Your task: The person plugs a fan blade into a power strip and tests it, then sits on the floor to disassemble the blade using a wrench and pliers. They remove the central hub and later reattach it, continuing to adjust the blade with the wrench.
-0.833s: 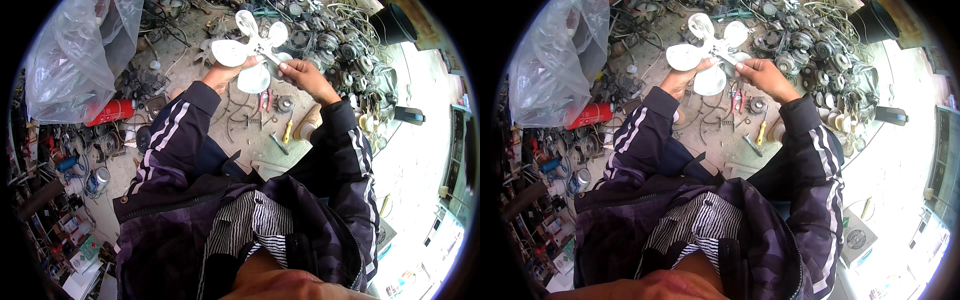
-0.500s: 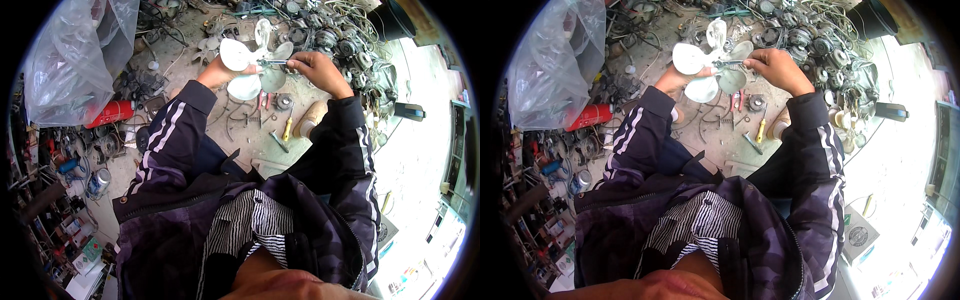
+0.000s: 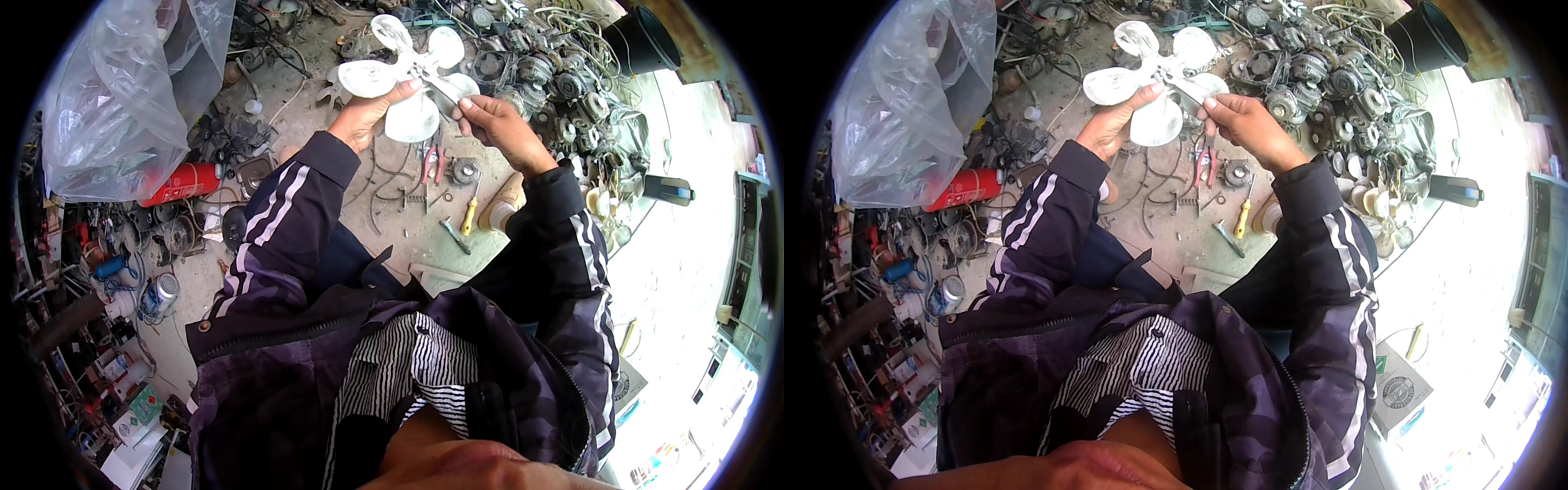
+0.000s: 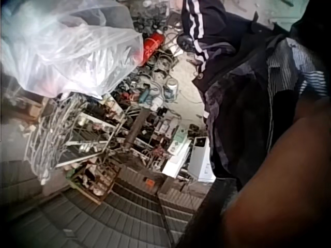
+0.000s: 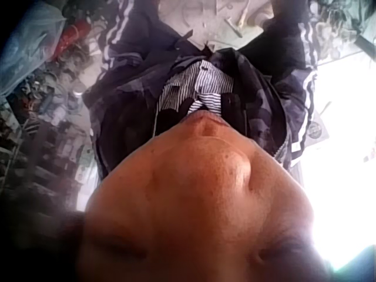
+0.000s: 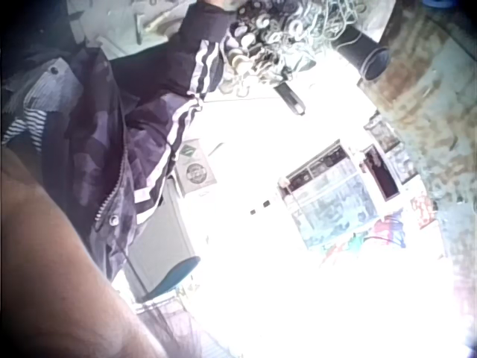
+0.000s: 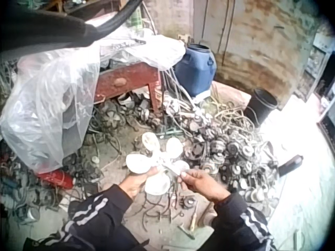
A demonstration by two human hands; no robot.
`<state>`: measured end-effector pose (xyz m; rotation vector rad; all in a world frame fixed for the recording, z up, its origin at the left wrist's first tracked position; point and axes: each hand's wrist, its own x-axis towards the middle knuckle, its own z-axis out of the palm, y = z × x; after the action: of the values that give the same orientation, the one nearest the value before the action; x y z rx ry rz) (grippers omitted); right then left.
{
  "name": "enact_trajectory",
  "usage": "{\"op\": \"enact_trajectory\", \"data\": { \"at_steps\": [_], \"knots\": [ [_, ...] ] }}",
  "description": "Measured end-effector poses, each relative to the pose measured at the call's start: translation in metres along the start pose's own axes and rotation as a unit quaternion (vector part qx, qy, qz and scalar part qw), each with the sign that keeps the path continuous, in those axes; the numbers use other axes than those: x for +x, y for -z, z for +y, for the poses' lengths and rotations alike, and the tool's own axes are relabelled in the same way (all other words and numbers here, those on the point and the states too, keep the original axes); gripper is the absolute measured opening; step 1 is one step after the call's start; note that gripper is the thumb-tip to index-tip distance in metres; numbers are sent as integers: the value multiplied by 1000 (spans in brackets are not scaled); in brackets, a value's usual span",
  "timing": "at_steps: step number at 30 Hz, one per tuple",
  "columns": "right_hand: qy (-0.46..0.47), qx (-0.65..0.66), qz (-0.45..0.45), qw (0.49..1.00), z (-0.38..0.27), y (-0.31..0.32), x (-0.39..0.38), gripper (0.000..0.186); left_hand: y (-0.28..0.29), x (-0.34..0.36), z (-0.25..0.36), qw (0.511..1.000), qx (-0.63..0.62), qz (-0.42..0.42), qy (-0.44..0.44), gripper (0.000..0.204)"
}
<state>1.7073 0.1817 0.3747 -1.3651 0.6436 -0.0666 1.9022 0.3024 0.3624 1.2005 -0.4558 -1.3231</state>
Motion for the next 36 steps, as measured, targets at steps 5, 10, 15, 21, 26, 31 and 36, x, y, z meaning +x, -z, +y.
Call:
{"op": "enact_trajectory", "data": {
  "at_steps": [5,10,15,21,26,31,36],
  "knots": [
    [-8,28,-1,1000,8,-5,3,26,2,5,-5,1000,-5,-9,3,51],
    [-28,88,-11,996,15,-8,7,26,3,4,-5,1000,6,-17,11,51],
    [-23,33,14,999,13,-21,7,27,10,10,-15,999,27,1,-17,49],
    [-42,55,13,997,20,-14,9,27,9,11,-16,999,47,0,-22,49],
    [-26,26,35,999,17,-3,11,27,6,6,-10,998,65,1,-11,52],
    [-31,63,47,996,14,-6,9,29,4,2,-7,998,63,4,0,55],
    [-25,26,38,999,8,4,9,29,3,-2,-3,994,113,13,-5,54]
  ]
}}
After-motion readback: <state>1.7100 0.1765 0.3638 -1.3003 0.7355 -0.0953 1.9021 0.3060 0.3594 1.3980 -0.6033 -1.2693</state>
